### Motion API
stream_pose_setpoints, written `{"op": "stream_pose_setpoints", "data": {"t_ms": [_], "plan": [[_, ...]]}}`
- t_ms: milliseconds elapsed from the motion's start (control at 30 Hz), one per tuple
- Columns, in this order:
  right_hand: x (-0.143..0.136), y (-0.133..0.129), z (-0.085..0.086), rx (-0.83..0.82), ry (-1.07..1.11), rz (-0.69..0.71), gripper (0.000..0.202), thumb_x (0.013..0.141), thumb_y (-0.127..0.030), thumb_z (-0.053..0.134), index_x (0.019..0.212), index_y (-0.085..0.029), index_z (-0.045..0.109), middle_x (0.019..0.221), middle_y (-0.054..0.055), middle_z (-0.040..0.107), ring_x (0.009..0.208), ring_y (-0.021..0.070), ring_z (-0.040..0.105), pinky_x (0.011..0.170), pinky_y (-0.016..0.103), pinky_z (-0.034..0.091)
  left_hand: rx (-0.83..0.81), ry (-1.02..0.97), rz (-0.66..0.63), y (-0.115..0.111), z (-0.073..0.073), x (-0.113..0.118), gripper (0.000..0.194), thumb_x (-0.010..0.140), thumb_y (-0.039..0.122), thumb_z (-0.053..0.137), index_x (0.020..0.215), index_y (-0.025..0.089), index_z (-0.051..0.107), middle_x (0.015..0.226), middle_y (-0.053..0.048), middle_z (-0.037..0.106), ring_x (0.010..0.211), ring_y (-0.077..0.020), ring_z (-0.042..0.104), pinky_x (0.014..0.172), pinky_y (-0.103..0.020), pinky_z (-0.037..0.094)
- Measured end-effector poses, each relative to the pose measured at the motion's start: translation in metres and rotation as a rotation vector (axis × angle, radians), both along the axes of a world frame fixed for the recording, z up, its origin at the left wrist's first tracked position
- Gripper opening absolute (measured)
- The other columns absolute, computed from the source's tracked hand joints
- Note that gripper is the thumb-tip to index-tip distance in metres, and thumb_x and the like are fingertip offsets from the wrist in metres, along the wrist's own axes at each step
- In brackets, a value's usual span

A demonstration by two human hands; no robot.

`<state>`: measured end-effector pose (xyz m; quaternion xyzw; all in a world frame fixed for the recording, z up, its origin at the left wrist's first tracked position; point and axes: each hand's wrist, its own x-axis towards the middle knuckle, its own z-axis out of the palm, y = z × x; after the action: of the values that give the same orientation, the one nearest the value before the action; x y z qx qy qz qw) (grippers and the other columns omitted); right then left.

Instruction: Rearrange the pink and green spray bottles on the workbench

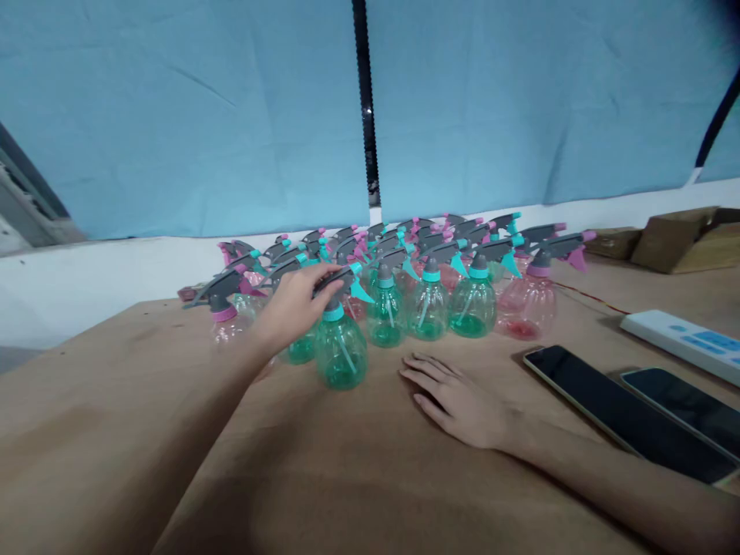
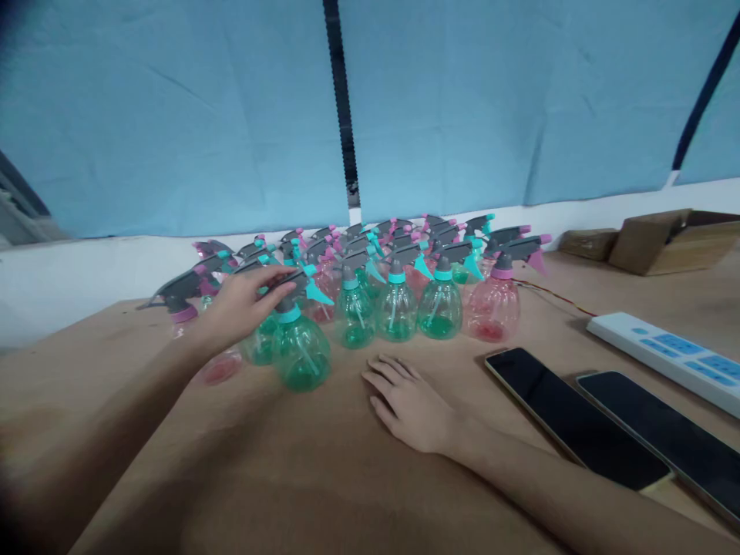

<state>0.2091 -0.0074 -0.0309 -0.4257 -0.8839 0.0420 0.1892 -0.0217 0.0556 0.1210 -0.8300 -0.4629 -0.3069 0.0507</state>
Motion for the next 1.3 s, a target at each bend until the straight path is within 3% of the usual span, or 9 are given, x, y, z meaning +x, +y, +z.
{"op": "stream_pose_setpoints", "data": {"t_ms": [167,300,400,533,733,933,1067,1300], "plan": [[0.000,0.002,-0.005,0.009,0.024,0.002,0.042,0.091,-0.027,0.038,0.130,-0.015,0.046,0.135,0.010,0.045,0.127,0.0234,0.034,0.106,0.043,0.028,-0.064,-0.448,-0.135,-0.033,-0.020,0.018,0.020,0.073,0.030,0.064,0.088,0.020,0.059,0.083,-0.002,0.062,0.079,-0.0167,0.060,0.071,-0.028,0.046],[0.000,0.001,-0.003,0.013,0.039,0.003,0.042,0.091,-0.027,0.036,0.130,-0.015,0.045,0.135,0.010,0.045,0.127,0.0231,0.035,0.105,0.044,0.029,-0.146,-0.867,-0.156,-0.038,-0.047,0.039,0.033,0.062,0.026,0.073,0.076,0.020,0.044,0.074,0.004,0.054,0.065,-0.0108,0.055,0.058,-0.021,0.043],[0.000,0.000,-0.002,0.011,0.026,0.003,0.042,0.091,-0.027,0.036,0.130,-0.015,0.045,0.134,0.011,0.045,0.127,0.0233,0.035,0.105,0.044,0.029,-0.285,-1.036,-0.173,-0.037,-0.061,0.049,0.038,0.058,0.027,0.075,0.077,0.020,0.043,0.072,0.005,0.053,0.063,-0.0102,0.052,0.058,-0.022,0.041],[0.000,0.001,-0.002,0.010,0.020,0.010,0.041,0.091,-0.026,0.036,0.129,-0.013,0.045,0.134,0.011,0.045,0.128,0.0234,0.033,0.105,0.044,0.028,-0.548,-0.970,-0.291,-0.030,-0.063,0.042,0.039,0.059,0.033,0.074,0.091,0.020,0.055,0.083,-0.001,0.060,0.080,-0.0162,0.056,0.074,-0.029,0.042],[0.000,0.000,-0.003,0.015,0.040,0.011,0.040,0.091,-0.026,0.037,0.128,-0.014,0.047,0.132,0.012,0.047,0.127,0.0235,0.034,0.105,0.044,0.028,-0.935,-0.657,-0.643,0.002,-0.048,0.021,0.064,0.046,0.023,0.078,0.108,0.022,0.060,0.113,-0.008,0.061,0.109,-0.0309,0.051,0.087,-0.041,0.039],[-0.001,0.000,0.000,0.013,0.028,0.006,0.039,0.091,-0.025,0.037,0.127,-0.016,0.048,0.132,0.012,0.047,0.126,0.0238,0.036,0.104,0.045,0.028,-1.016,-0.462,-0.973,0.006,-0.031,0.046,0.041,0.060,0.017,0.067,0.100,0.021,0.066,0.108,-0.007,0.065,0.113,-0.0293,0.051,0.095,-0.039,0.035],[-0.002,0.000,0.002,0.009,0.021,0.028,0.038,0.090,-0.023,0.038,0.125,-0.015,0.049,0.133,0.012,0.046,0.125,0.0230,0.037,0.104,0.043,0.029,-1.005,-0.619,-0.977,-0.001,-0.036,0.060,0.040,0.059,0.011,0.060,0.098,0.017,0.067,0.099,-0.008,0.068,0.108,-0.0299,0.055,0.092,-0.040,0.038],[-0.001,0.000,0.000,-0.004,0.028,0.005,0.041,0.086,-0.020,0.040,0.126,-0.015,0.048,0.131,0.011,0.048,0.126,0.0229,0.035,0.105,0.042,0.028,-1.006,-1.011,-0.743,0.006,-0.047,0.063,0.046,0.058,0.007,0.053,0.101,0.015,0.065,0.099,-0.008,0.067,0.101,-0.0274,0.059,0.090,-0.043,0.042]]}}
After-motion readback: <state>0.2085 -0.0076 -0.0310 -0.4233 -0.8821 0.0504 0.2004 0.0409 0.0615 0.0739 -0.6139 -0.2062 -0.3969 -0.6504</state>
